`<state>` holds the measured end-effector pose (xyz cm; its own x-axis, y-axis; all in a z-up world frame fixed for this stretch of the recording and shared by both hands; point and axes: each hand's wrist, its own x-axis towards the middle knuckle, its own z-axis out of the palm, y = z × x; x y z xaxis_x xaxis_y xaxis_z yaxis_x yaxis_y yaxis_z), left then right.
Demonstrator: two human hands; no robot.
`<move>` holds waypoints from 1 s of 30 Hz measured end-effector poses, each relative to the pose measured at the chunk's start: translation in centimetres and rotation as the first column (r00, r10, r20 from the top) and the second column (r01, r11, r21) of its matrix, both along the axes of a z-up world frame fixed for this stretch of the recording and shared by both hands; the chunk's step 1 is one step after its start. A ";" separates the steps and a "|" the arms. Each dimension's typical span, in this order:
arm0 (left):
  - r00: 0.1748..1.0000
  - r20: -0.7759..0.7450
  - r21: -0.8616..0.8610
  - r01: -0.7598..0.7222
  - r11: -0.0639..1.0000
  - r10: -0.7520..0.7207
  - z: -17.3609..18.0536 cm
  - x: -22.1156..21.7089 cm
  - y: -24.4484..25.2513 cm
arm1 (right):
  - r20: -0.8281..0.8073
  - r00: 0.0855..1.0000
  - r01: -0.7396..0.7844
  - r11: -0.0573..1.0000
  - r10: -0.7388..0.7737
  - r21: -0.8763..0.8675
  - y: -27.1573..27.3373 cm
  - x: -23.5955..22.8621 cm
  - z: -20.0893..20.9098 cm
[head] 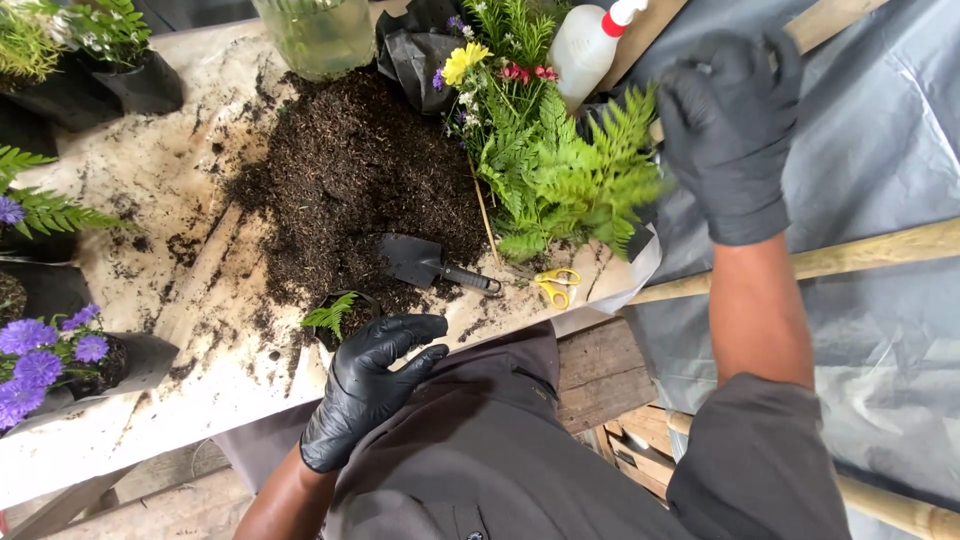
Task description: The person arranges a floral composition on a workbench, placing a fern into a small pot and adding a yellow flower. They then trim a larger fern frond with scissors and place it into the arrangement.
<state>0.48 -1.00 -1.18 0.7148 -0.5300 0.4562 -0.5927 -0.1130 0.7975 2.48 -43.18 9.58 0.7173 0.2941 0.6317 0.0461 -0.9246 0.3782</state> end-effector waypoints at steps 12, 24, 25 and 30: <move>1.000 -0.011 0.031 0.000 1.000 0.000 -0.7 -0.2 -0.1 | 0.179 0.982 -0.048 0.998 0.055 -0.046 -0.1 3.7 1.7; 0.997 -0.077 0.065 0.016 0.998 -0.011 -1.0 -0.2 -0.6 | 0.205 0.975 -0.139 0.959 0.088 0.248 -1.6 6.1 -6.4; 0.997 -0.077 0.066 0.012 0.998 -0.007 -0.8 -0.3 -0.6 | 0.206 0.974 -0.143 0.958 0.092 0.249 -1.6 6.4 -6.1; 0.997 -0.073 0.060 0.002 0.998 0.002 -0.7 -0.4 -1.3 | 0.298 0.953 -0.114 0.971 0.047 0.211 -1.8 9.4 -3.9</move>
<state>0.04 -2.27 -1.85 0.7454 -0.5546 0.3699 -0.5327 -0.1620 0.8306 11.87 -45.03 5.64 0.4736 0.1708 0.8640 0.0433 -0.9843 0.1708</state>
